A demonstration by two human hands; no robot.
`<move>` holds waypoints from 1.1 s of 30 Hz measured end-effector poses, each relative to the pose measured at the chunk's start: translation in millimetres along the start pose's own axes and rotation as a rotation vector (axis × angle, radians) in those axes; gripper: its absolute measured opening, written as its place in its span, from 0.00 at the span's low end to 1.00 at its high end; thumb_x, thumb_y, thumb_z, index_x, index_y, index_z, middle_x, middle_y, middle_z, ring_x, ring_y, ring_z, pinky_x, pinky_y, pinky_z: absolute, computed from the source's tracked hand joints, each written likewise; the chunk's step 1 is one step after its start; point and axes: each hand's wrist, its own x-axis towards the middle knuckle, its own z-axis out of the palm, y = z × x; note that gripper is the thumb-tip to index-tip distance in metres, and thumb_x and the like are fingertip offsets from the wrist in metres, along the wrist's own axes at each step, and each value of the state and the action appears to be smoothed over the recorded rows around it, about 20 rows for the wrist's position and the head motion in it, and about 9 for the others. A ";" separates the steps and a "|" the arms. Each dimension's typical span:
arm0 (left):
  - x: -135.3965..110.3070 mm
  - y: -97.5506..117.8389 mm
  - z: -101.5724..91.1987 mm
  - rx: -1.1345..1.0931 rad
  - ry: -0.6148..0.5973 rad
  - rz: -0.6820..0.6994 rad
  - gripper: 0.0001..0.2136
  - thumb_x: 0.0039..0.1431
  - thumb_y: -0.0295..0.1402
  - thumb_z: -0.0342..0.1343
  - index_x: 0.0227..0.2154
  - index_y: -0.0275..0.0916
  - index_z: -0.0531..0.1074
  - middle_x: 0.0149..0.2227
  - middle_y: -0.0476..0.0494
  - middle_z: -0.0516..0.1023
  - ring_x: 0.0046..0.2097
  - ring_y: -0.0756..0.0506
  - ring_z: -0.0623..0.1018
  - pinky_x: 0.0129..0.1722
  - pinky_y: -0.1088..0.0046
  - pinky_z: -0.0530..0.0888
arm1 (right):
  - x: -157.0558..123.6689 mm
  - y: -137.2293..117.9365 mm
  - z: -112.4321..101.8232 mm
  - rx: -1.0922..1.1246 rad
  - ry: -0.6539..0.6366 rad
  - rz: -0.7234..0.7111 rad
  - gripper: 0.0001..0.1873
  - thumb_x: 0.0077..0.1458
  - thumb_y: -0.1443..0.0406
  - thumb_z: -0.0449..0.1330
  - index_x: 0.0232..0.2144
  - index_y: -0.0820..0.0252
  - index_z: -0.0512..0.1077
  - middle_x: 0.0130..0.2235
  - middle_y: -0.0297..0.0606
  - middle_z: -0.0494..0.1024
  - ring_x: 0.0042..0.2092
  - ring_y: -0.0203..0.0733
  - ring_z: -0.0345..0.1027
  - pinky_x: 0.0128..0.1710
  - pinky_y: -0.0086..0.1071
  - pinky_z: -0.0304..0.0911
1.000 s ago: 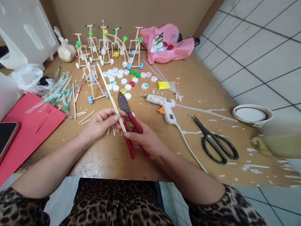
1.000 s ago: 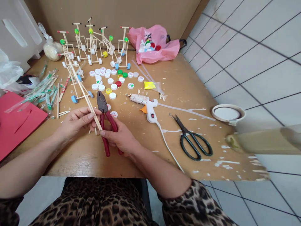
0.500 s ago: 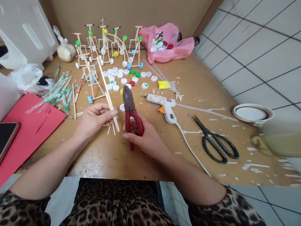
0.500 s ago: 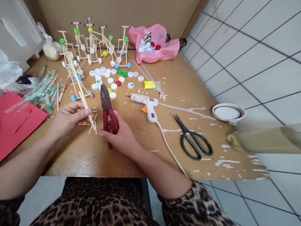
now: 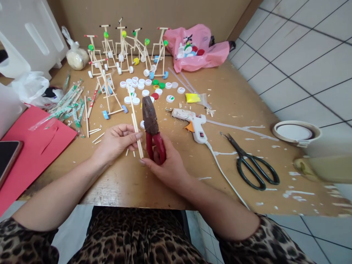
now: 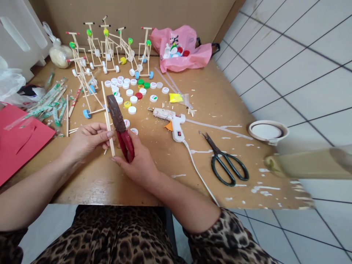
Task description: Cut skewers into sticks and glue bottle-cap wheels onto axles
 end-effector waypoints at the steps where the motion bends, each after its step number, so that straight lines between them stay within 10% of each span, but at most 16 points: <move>1: -0.1 0.0 0.4 -0.001 -0.003 -0.003 0.16 0.29 0.35 0.70 0.20 0.34 0.72 0.15 0.53 0.72 0.17 0.55 0.70 0.17 0.83 0.68 | -0.1 0.3 -0.1 -0.012 0.004 -0.004 0.36 0.46 0.60 0.65 0.57 0.54 0.57 0.48 0.42 0.74 0.47 0.49 0.70 0.43 0.43 0.69; 33: -0.3 -0.3 0.8 0.078 0.016 0.004 0.17 0.28 0.39 0.70 0.19 0.35 0.71 0.14 0.53 0.71 0.17 0.55 0.70 0.17 0.81 0.69 | -0.3 -2.6 0.7 -0.086 0.017 -0.100 0.33 0.48 0.64 0.61 0.56 0.54 0.57 0.50 0.41 0.74 0.47 0.46 0.71 0.46 0.42 0.68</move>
